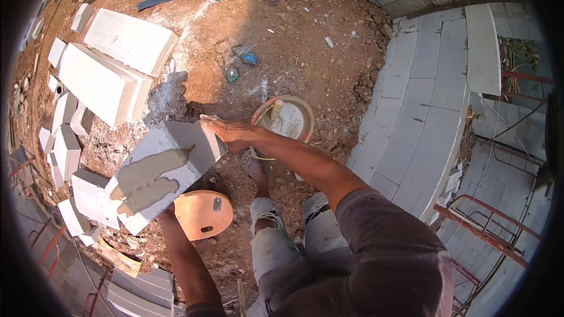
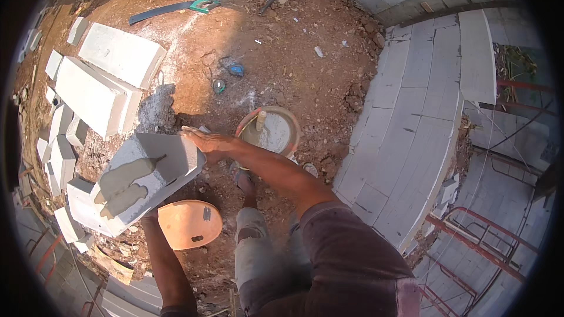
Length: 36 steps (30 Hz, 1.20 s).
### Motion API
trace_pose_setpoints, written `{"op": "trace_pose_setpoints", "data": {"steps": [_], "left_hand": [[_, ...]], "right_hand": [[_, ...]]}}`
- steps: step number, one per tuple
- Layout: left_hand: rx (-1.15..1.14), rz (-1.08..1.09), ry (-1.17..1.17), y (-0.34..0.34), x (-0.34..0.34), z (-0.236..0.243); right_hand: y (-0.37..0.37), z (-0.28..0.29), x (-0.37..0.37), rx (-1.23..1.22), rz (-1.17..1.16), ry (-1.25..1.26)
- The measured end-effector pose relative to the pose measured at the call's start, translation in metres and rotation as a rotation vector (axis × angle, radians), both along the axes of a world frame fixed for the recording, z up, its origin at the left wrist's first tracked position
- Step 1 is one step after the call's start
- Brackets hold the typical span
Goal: The person applies adhesive to a curved wall section using a trowel, then picks up white rectangular tiles and places them onto the adhesive. The person adjusts the tiles to fit the curve and continues applying adhesive and placing tiles along the wall.
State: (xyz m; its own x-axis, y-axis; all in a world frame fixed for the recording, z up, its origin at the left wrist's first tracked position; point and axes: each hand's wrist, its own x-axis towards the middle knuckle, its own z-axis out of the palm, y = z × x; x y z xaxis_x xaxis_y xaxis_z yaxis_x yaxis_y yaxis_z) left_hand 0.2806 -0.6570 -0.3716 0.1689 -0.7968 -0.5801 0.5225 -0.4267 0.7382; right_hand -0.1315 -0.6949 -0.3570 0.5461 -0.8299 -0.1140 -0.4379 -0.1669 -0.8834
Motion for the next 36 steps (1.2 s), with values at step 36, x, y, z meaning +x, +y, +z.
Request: {"op": "trace_pose_setpoints", "data": {"steps": [36], "left_hand": [[-0.243, -1.090, 0.807, 0.140, -0.676, 0.546]], "right_hand": [[0.405, 0.673, -0.318, -0.327, -1.416, 0.337]]}}
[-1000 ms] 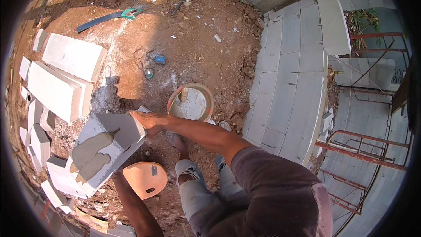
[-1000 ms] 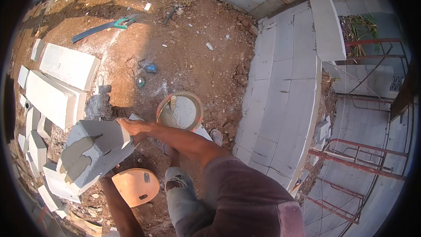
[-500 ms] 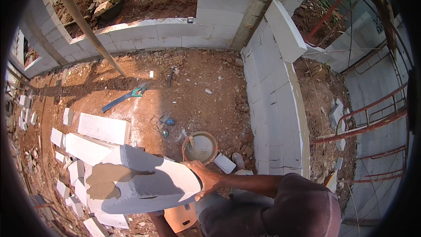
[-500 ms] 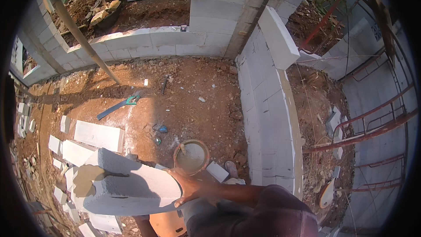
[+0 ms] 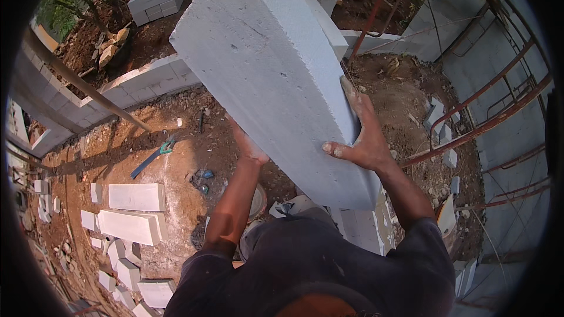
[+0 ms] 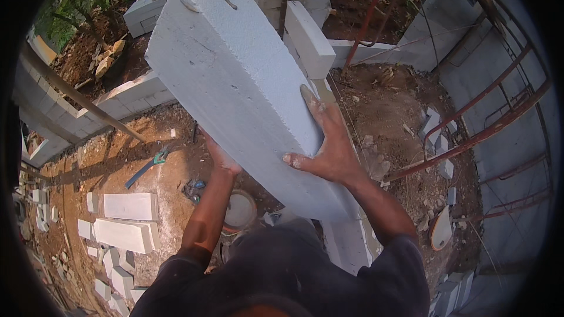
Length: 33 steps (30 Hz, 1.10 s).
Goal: The person applies adhesive to a curved wall section using a trowel, then picks up white rectangular tiles and places them onto the adhesive. The person adjusts the tiles to fit the curve and continues applying adhesive and placing tiles along the wall.
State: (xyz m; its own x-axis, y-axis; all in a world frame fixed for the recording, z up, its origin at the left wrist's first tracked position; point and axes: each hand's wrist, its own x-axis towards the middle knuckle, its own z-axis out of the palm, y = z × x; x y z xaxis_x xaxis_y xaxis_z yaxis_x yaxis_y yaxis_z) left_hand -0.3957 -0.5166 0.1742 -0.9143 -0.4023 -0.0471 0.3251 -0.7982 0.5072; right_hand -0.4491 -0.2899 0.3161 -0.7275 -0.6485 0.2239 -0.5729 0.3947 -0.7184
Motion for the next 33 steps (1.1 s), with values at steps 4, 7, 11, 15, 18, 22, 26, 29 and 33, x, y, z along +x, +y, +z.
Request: {"op": "trace_pose_setpoints", "data": {"steps": [4, 7, 11, 15, 18, 22, 26, 29, 33], "left_hand": [[0.135, -0.256, 0.111, 0.091, -0.119, 0.035], [0.293, -0.462, -0.074, 0.163, -0.175, 0.033], [0.392, -0.623, -0.081, 0.246, -0.237, -0.015], [0.307, -0.767, -0.067, 0.277, -0.261, -0.065], [-0.044, -0.931, -0.118, 0.235, -0.224, -0.112], [-0.198, -0.762, -0.454, 0.096, -0.103, -0.247], [-0.579, -0.073, -1.239, -0.045, 0.158, -0.410], [-0.641, 0.222, -1.961, -0.109, 0.413, -0.406], [-0.030, 0.522, -1.629, -0.069, 0.473, -0.374]], "right_hand": [[0.079, 0.045, -0.055, 0.117, -0.389, 0.161], [0.123, 0.048, -0.094, 0.106, -0.567, 0.104], [0.165, 0.039, -0.128, 0.245, -0.671, 0.128], [0.188, 0.014, -0.165, 0.303, -0.628, 0.006], [0.226, -0.023, -0.195, 0.313, -0.581, -0.134], [0.226, -0.075, -0.224, 0.320, -0.572, -0.314], [0.262, -0.131, -0.244, 0.372, -0.445, -0.232], [0.247, -0.174, -0.267, 0.381, -0.359, -0.211], [0.200, -0.193, -0.273, 0.331, -0.297, -0.232]]}}
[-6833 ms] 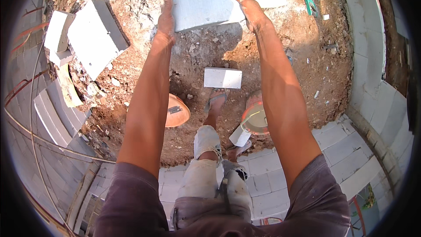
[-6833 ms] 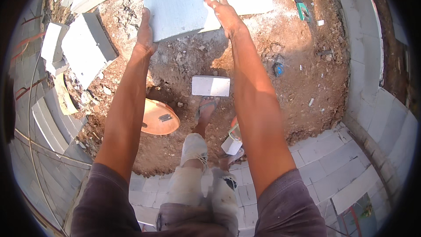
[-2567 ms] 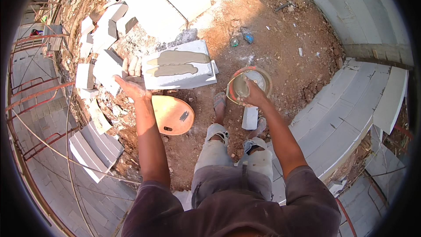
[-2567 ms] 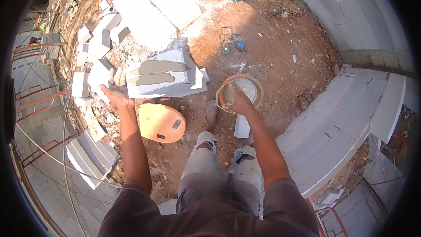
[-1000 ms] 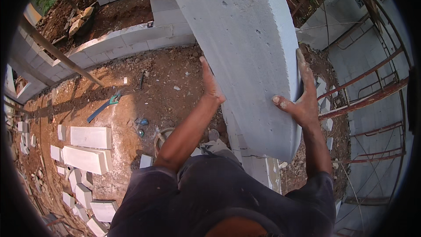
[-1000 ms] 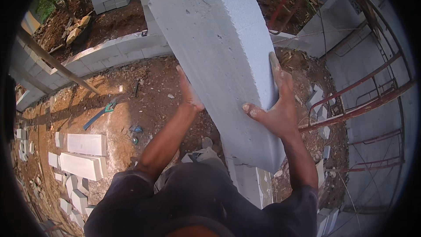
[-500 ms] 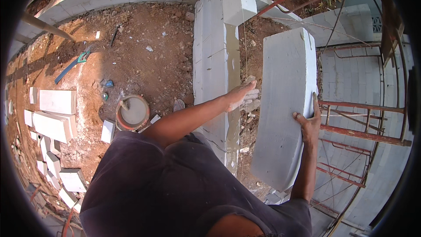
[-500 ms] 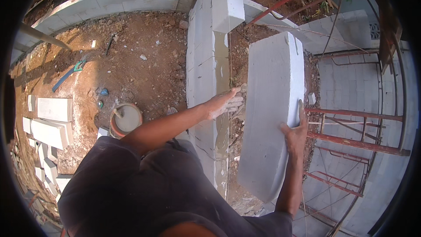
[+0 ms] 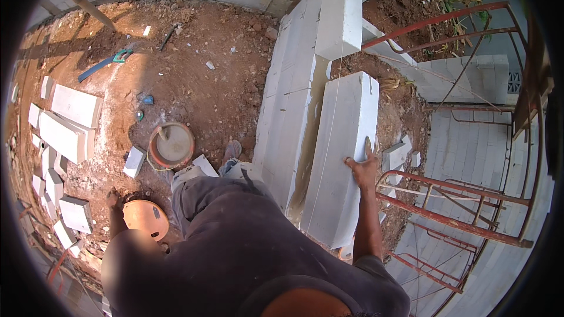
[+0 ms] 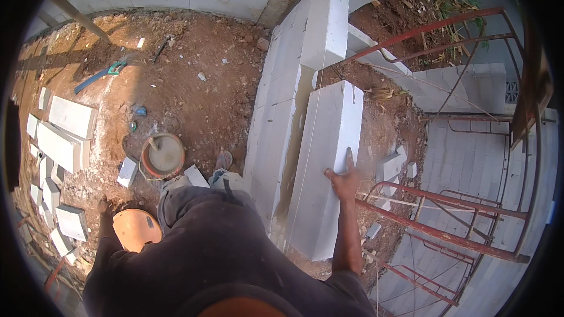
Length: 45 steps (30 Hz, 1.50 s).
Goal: The person applies adhesive to a curved wall section using a trowel, then picks up white rectangular tiles and places them onto the adhesive. The person adjusts the tiles to fit the curve and continues applying adhesive and placing tiles along the wall.
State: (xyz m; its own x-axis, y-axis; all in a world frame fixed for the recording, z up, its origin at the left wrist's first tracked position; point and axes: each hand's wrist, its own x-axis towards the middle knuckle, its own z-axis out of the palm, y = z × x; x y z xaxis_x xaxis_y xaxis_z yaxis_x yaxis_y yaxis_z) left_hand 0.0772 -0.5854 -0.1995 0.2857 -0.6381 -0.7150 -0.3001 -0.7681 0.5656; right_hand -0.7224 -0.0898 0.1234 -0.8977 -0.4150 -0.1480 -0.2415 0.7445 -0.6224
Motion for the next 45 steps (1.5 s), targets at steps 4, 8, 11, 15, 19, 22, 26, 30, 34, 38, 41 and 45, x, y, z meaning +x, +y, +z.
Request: {"op": "trace_pose_setpoints", "data": {"steps": [4, 8, 11, 15, 19, 22, 26, 30, 34, 38, 41, 45], "left_hand": [[0.212, -0.263, 0.152, 0.063, -0.092, 0.045], [0.373, -0.409, 0.156, 0.105, -0.124, 0.059], [0.358, -0.360, 0.213, 0.132, -0.110, 0.067], [0.312, -0.203, 0.191, 0.149, -0.090, 0.082], [0.234, -0.086, 0.145, 0.157, -0.070, 0.091], [0.249, -0.063, 0.128, 0.170, -0.055, 0.089], [0.257, -0.063, 0.146, 0.175, -0.068, 0.090], [0.329, -0.141, 0.181, 0.171, -0.081, 0.082], [0.279, -0.151, 0.205, 0.161, -0.103, 0.089], [0.244, -0.235, 0.235, 0.147, -0.114, 0.086], [0.247, -0.264, 0.269, 0.140, -0.124, 0.092], [0.228, -0.272, 0.280, 0.135, -0.140, 0.106]], "right_hand": [[-0.044, 0.007, 0.002, 0.321, -0.084, 0.023], [-0.059, -0.008, -0.013, 0.244, -0.060, 0.020], [-0.072, -0.031, -0.024, 0.193, -0.008, 0.101], [-0.089, -0.047, -0.037, 0.240, 0.000, 0.123], [-0.077, -0.080, -0.050, 0.055, 0.035, 0.171], [-0.091, -0.069, -0.045, 0.125, -0.016, 0.106], [-0.096, -0.065, -0.049, 0.277, -0.057, 0.113], [-0.092, -0.068, -0.056, 0.326, -0.029, 0.164], [-0.082, -0.078, -0.055, 0.305, -0.012, 0.196], [-0.107, -0.055, -0.042, 0.314, -0.053, 0.156], [-0.104, -0.061, -0.044, 0.360, -0.064, 0.175], [-0.105, -0.061, -0.043, 0.397, -0.065, 0.216]]}}
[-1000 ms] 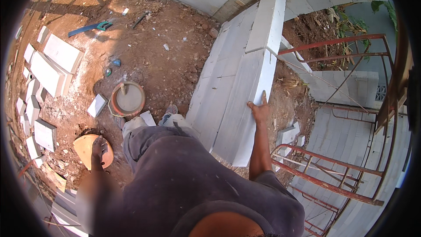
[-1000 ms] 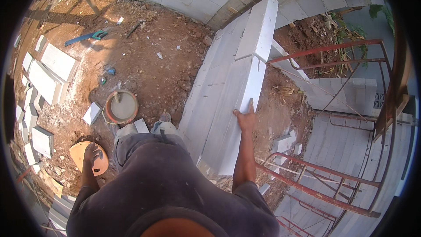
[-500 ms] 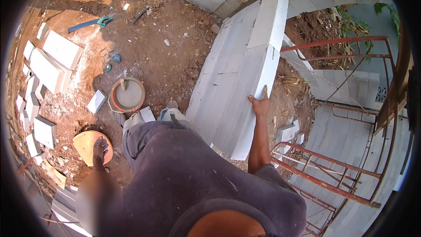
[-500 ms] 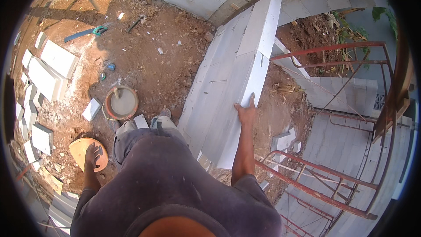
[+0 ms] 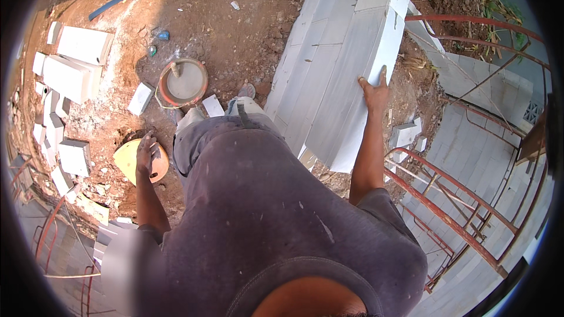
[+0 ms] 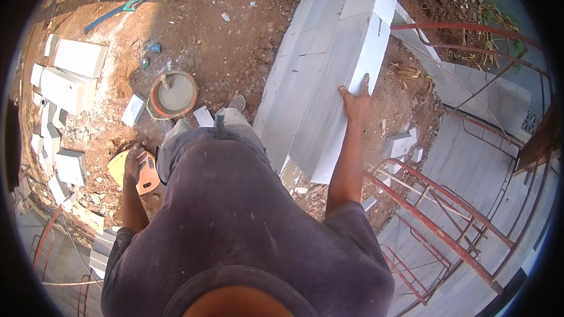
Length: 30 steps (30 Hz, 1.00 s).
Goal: The person applies adhesive to a curved wall section using a trowel, then picks up white rectangular tiles and places them onto the adhesive. The person adjusts the tiles to fit the curve and continues applying adhesive and placing tiles along the wall.
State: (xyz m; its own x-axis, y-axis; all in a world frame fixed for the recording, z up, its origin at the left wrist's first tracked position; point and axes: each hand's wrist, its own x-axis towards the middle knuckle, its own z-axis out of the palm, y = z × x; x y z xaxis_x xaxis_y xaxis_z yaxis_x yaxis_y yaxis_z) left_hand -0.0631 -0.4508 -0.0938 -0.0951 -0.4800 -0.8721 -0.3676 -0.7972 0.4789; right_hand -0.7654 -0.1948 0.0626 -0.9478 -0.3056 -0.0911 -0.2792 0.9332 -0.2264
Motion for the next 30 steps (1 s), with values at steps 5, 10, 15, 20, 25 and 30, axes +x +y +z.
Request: {"op": "trace_pose_setpoints", "data": {"steps": [5, 10, 15, 20, 25, 30], "left_hand": [[-0.028, 0.013, -0.025, 0.000, -0.007, 0.003], [-0.027, -0.005, -0.008, -0.002, -0.007, -0.005], [-0.024, -0.059, -0.013, -0.008, -0.016, -0.012], [-0.030, -0.043, 0.008, -0.008, -0.020, -0.006], [-0.015, -0.041, 0.002, -0.002, -0.017, -0.003], [-0.021, -0.108, -0.014, -0.001, -0.020, -0.007]], "right_hand": [[-0.014, 0.015, 0.015, 0.111, -0.025, 0.105], [-0.013, 0.011, 0.011, 0.144, -0.103, 0.016], [-0.013, 0.006, 0.008, 0.203, -0.148, 0.018], [-0.012, 0.001, 0.008, 0.234, -0.161, 0.020], [-0.011, 0.000, 0.008, 0.168, -0.184, -0.028], [-0.007, -0.005, 0.012, 0.218, -0.186, 0.023]]}}
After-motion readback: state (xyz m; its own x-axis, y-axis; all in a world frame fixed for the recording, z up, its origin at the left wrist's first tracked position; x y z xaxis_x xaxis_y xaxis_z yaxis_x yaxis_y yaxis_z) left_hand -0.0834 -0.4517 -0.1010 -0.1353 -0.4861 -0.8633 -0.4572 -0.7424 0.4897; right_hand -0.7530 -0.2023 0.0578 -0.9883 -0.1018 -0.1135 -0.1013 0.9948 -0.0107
